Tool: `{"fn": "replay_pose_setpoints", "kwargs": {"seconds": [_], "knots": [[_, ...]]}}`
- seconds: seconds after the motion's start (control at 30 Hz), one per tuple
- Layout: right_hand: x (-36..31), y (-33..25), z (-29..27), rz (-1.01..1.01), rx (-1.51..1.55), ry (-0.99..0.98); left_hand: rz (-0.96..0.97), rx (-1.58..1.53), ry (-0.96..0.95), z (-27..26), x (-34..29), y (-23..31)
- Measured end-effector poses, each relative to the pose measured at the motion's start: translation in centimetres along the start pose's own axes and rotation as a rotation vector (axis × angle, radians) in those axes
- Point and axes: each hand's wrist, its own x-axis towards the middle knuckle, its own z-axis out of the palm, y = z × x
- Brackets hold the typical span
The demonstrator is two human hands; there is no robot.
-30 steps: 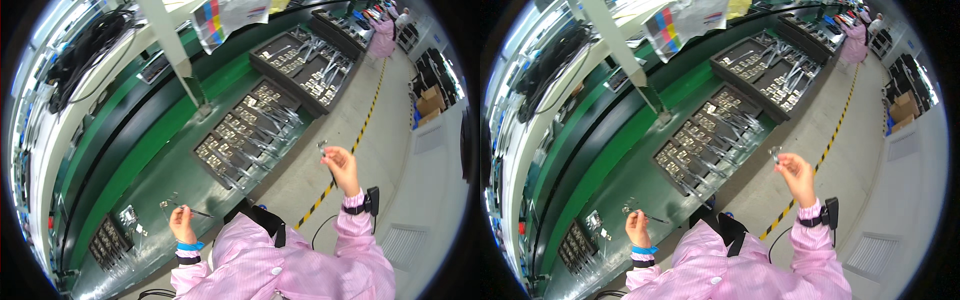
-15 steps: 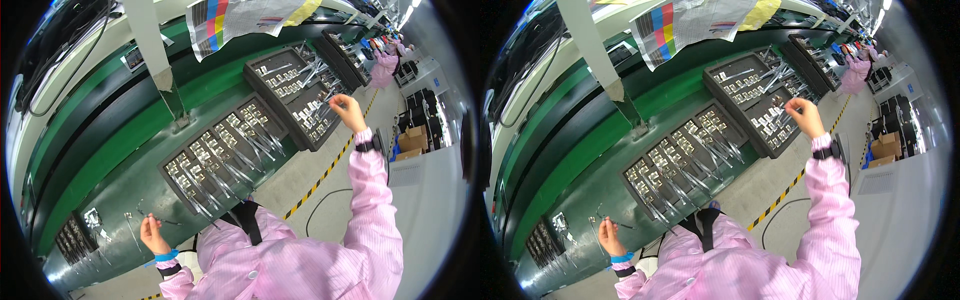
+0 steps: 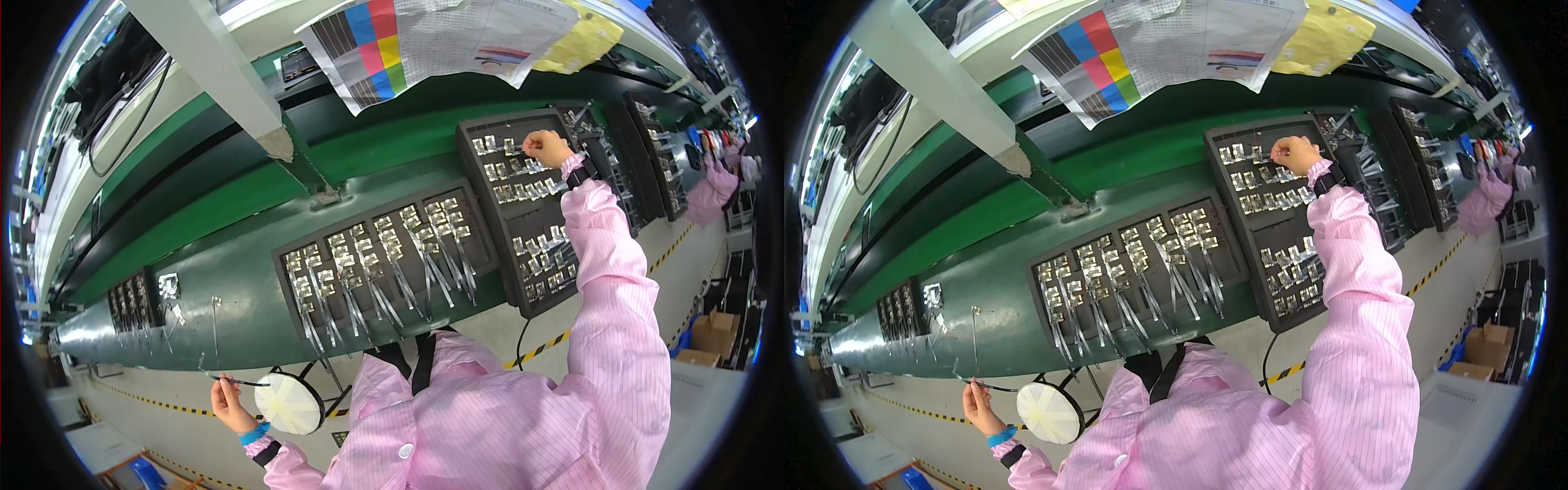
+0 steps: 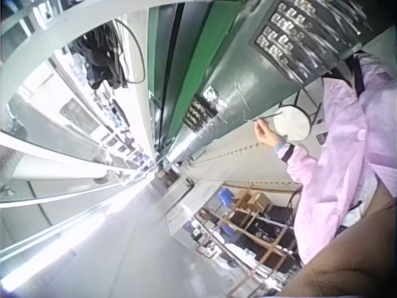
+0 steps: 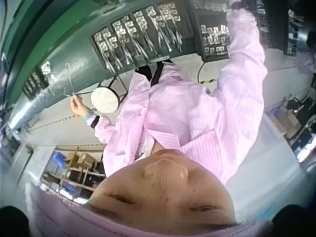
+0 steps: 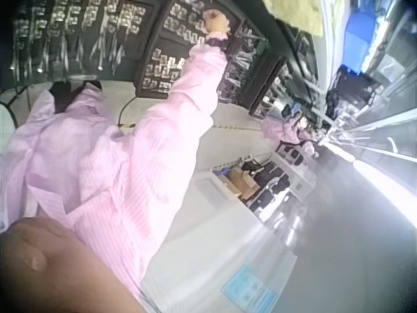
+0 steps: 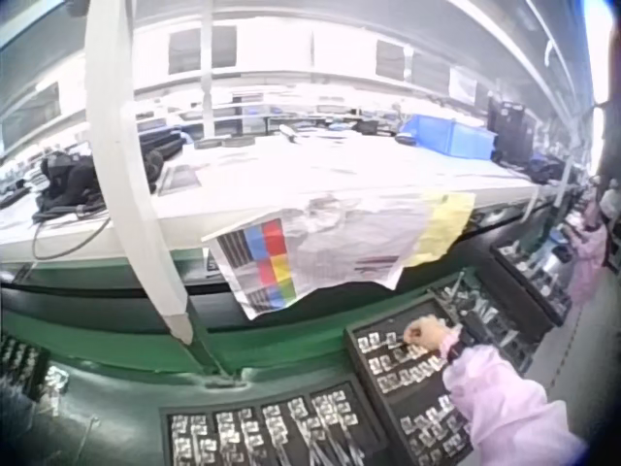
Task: The person connects ribbon cables and components to printed circuit boards by hand, taking the components from a component tray and the ribbon cables from a static shielding bag.
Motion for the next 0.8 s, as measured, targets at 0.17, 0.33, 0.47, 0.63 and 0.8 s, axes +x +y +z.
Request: {"fn": "replay_pose_setpoints", "kwargs": {"seconds": [0.17,0.33,0.47,0.63,0.8], "knots": [[2.3,-0.4,0.6,0.059,-0.168,-0.026,0.003,0.003,0.071,0.4,-0.2,-0.3],[2.3,-2.9,1.8,0.078,-0.307,0.208,0.024,0.104,0.027,1.2,-0.8,0.1],[-1.0,-8.7,0.4,-0.251,0.401,0.083,0.010,-0.031,-0.053,4.0,0.3,0.5],[-13.3,-27.8,1.9,-0.806,0.533,-0.500,0.116,-0.056,-0.270,5.5,0.5,0.9],[-20.4,-39.1,13.0,-0.642,0.870,-0.645,0.299,0.116,-0.516,6.3,0.4,1.4]]}}
